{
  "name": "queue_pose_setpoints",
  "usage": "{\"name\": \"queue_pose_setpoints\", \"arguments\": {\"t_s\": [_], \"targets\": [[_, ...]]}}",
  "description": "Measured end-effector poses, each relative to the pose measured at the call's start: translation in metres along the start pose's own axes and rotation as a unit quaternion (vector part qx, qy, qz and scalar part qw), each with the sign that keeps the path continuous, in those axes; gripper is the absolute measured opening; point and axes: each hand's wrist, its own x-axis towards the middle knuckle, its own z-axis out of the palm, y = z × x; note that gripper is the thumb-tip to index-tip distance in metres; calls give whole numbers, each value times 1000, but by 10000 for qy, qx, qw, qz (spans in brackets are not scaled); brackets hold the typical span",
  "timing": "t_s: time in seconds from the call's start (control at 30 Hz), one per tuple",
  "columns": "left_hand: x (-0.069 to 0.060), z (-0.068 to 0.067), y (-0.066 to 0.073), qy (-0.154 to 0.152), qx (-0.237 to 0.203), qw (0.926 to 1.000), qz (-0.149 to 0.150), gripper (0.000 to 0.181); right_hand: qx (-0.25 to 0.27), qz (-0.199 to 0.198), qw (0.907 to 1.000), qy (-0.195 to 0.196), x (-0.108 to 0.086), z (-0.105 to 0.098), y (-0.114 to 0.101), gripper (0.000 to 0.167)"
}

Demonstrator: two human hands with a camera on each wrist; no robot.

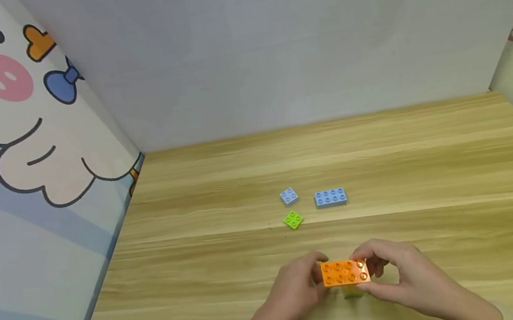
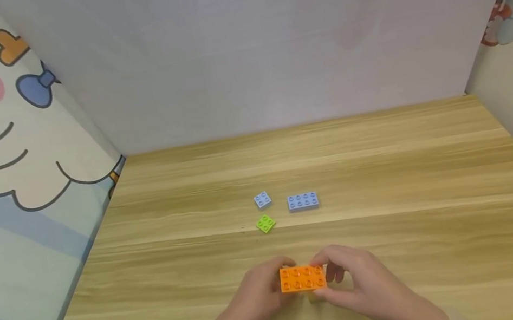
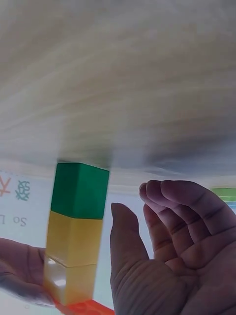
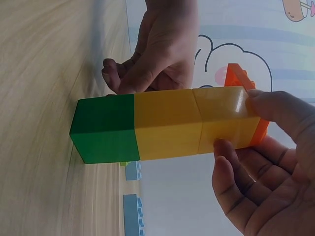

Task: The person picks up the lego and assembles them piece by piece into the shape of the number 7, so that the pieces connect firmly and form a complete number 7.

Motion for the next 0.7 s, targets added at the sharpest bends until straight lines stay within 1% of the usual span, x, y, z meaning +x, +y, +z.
{"name": "queue_pose_setpoints", "arguments": {"t_s": [0.07,0.2,0.27,0.5,0.7], "targets": [[1,-3,0,30,-3,10000,-82,40,0,22,10000,-15,0,0,0,32],[5,-8,-3,67,-98,9995,-301,37,-2,-58,10000,2,0,-1,1,33],[7,-10,-5,140,-103,9993,-343,36,-3,-86,10000,9,0,-1,1,34],[14,-17,-14,650,118,9976,-198,34,-26,-32,10000,-8,0,-1,0,33],[20,-26,-17,922,39,9955,-229,35,-69,-39,10000,1,0,-1,-2,34]]}}
